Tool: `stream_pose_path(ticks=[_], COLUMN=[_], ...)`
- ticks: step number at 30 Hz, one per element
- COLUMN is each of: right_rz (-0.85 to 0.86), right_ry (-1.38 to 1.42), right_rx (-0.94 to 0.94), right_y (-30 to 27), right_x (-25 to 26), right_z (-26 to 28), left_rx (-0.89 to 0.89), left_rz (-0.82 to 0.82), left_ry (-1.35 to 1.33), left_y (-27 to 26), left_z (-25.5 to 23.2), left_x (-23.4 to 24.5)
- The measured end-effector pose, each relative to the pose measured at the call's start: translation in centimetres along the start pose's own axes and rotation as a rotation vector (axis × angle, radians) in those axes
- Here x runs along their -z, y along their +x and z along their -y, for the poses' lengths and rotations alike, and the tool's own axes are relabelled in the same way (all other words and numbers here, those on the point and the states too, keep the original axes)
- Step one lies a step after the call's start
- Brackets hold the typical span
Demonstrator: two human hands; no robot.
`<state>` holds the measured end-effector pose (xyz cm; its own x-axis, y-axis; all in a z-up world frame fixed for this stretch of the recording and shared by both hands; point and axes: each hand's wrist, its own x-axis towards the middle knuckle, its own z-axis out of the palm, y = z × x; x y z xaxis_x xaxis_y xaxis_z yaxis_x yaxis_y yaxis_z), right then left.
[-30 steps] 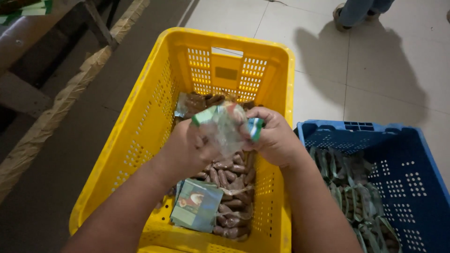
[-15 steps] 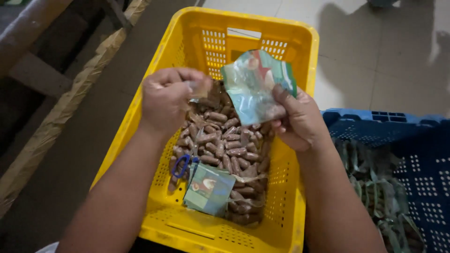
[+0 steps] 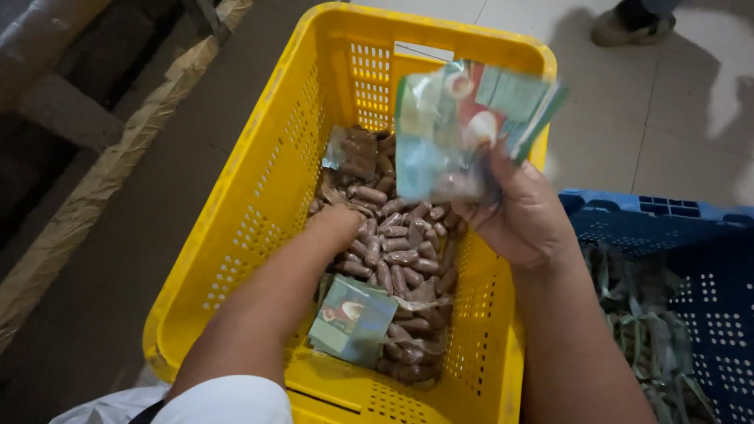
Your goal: Cutting sausage links with scissors and packing them into small individual plastic bags from a large yellow crate.
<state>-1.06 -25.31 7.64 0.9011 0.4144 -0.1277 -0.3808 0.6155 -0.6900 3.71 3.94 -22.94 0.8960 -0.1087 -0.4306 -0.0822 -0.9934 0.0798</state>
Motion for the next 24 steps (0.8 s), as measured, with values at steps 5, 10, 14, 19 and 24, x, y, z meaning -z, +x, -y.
stream_pose_path(ticks=[5,10,14,19,24], right_rz=[-0.116,-0.05,-0.019,-0.035,0.04], right_ry=[0.017,0.018,-0.01,-0.051,-0.14], right_rx=[0.017,0.012,0.06,0.072,0.053], right_y=[1.1,0.3,0.1,-1.0,-0.3], right_x=[2.9,1.6,0.4,-1.7,0.4], right_z=[-1.4,-1.0,-0.8,-0.4,-1.9], left_rx=[0.053,-0.055,-0.125,-0.218,-0.247], left_rz=[0.211,-0.307,-0.423,-0.466,-0.357], left_ry=[-0.301,-0.85,-1.062,-0.986,-0.934], left_y=[-8.0,-13.2,-17.8,-23.9,-22.7], left_z=[-3.2,-2.0,-1.4,-5.5,-8.8], left_x=[12.7,22.0,27.2,28.3,28.0])
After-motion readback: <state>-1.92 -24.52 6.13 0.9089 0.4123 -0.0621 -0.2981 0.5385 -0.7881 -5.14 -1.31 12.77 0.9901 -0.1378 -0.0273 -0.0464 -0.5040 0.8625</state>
